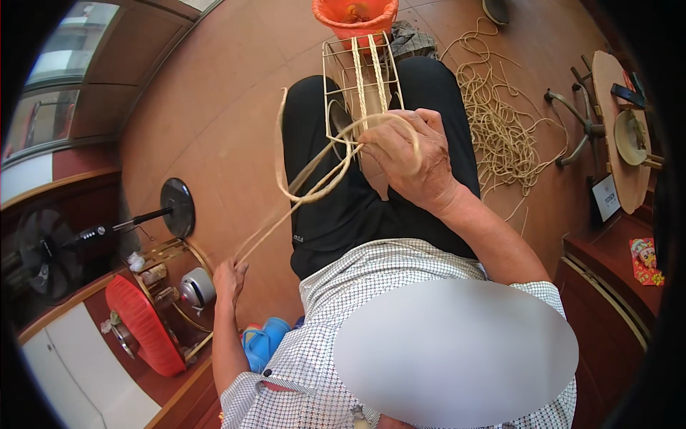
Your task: The person weaves cane strips onto a wooden frame by hand, wrapping, twisting, and threading the strips around the ribs of the structure.
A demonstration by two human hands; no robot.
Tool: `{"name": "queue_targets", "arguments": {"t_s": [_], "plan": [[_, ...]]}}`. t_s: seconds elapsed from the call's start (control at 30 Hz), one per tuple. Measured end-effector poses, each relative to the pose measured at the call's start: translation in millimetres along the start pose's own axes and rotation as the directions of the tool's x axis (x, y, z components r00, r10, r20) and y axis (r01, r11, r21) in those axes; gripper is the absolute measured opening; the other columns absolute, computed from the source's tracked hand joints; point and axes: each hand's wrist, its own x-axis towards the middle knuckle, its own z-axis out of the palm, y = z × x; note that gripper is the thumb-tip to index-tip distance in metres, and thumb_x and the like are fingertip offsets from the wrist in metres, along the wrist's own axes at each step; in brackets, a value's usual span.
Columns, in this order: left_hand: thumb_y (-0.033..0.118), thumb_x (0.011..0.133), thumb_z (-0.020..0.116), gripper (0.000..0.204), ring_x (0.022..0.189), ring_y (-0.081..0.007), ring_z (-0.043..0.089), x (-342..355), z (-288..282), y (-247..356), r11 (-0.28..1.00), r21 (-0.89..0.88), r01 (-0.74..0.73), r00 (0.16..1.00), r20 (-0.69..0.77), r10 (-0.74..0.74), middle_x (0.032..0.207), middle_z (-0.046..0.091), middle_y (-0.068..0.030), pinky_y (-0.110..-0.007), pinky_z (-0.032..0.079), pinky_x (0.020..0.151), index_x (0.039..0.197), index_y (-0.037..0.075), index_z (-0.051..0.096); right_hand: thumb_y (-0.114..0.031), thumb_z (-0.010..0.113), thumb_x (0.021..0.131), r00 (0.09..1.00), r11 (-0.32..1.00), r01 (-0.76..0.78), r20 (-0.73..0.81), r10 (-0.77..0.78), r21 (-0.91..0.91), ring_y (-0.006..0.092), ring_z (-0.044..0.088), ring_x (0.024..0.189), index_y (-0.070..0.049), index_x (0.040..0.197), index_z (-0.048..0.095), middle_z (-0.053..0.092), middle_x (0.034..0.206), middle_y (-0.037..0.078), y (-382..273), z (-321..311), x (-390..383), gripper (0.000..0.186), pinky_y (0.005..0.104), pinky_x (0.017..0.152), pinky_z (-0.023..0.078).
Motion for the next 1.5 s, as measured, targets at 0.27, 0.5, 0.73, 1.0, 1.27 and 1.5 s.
{"name": "queue_targets", "arguments": {"t_s": [0.27,0.5,0.73,1.0,1.27,1.5], "plan": [[0.028,0.090,0.074,0.023,0.089,-0.0371,0.081,-86.8,5.6,-233.7,0.887,0.014,0.461,0.886,-0.053,-0.460,0.092,0.081,-0.0192,-0.048,0.061,0.082,0.097,0.010,0.086,-0.019,0.084,0.094,0.997,0.995,-0.070,0.017,0.069,0.067,0.0208,0.073,0.099,-0.012,0.098,0.076,0.075,0.092,0.001,-1.5,-5.0,1.7,0.011,0.0398,0.095,0.045],[0.030,0.088,0.074,0.031,0.099,-0.0419,0.082,-148.0,-77.1,-361.5,0.590,0.465,0.661,0.722,-0.179,-0.668,0.102,0.082,-0.0246,-0.052,0.066,0.087,0.106,0.008,0.086,-0.020,0.083,0.095,0.995,0.992,-0.097,0.010,0.096,0.085,0.0204,0.071,0.096,-0.013,0.097,0.075,0.074,0.089,-0.001,1.6,-7.0,3.9,0.011,0.0401,0.095,0.045],[0.027,0.091,0.080,0.044,0.109,-0.0425,0.077,-14.1,-101.1,-284.3,0.806,0.241,0.541,0.838,-0.068,-0.542,0.123,0.080,-0.0233,-0.051,0.060,0.091,0.130,0.009,0.076,-0.020,0.084,0.094,0.979,0.978,-0.187,0.102,0.178,0.087,0.0185,0.067,0.088,-0.015,0.098,0.070,0.069,0.082,-0.005,-2.7,-5.3,8.0,0.015,0.0386,0.092,0.043],[0.013,0.102,0.077,0.018,0.097,-0.0182,0.070,15.2,-92.3,248.0,0.623,-0.667,-0.409,0.912,-0.281,0.298,0.109,0.072,-0.0066,-0.031,0.055,0.088,0.117,0.004,0.077,-0.018,0.085,0.094,0.972,0.970,-0.222,0.094,0.214,0.095,0.0175,0.066,0.086,-0.016,0.099,0.073,0.070,0.081,-0.005,-3.8,-4.9,7.6,0.013,0.0378,0.091,0.043],[0.010,0.093,0.086,0.018,0.096,-0.0336,0.070,-5.5,-48.9,271.5,0.678,-0.057,-0.733,0.574,-0.587,0.571,0.105,0.070,-0.0097,-0.042,0.057,0.081,0.105,0.007,0.073,-0.020,0.086,0.093,0.989,0.990,-0.133,0.074,0.129,0.056,0.0188,0.068,0.090,-0.016,0.098,0.079,0.074,0.087,-0.005,-4.2,-5.3,8.5,0.009,0.0383,0.092,0.043],[0.011,0.104,0.073,0.007,0.091,-0.0351,0.072,35.6,-83.2,152.2,0.914,0.214,-0.345,0.813,-0.419,0.405,0.099,0.071,-0.0159,-0.044,0.057,0.078,0.107,0.004,0.073,-0.028,0.084,0.095,0.997,0.999,-0.036,0.066,0.039,-0.036,0.0199,0.069,0.100,-0.017,0.101,0.081,0.072,0.092,-0.004,2.4,-5.0,1.7,0.012,0.0406,0.097,0.045]]}}
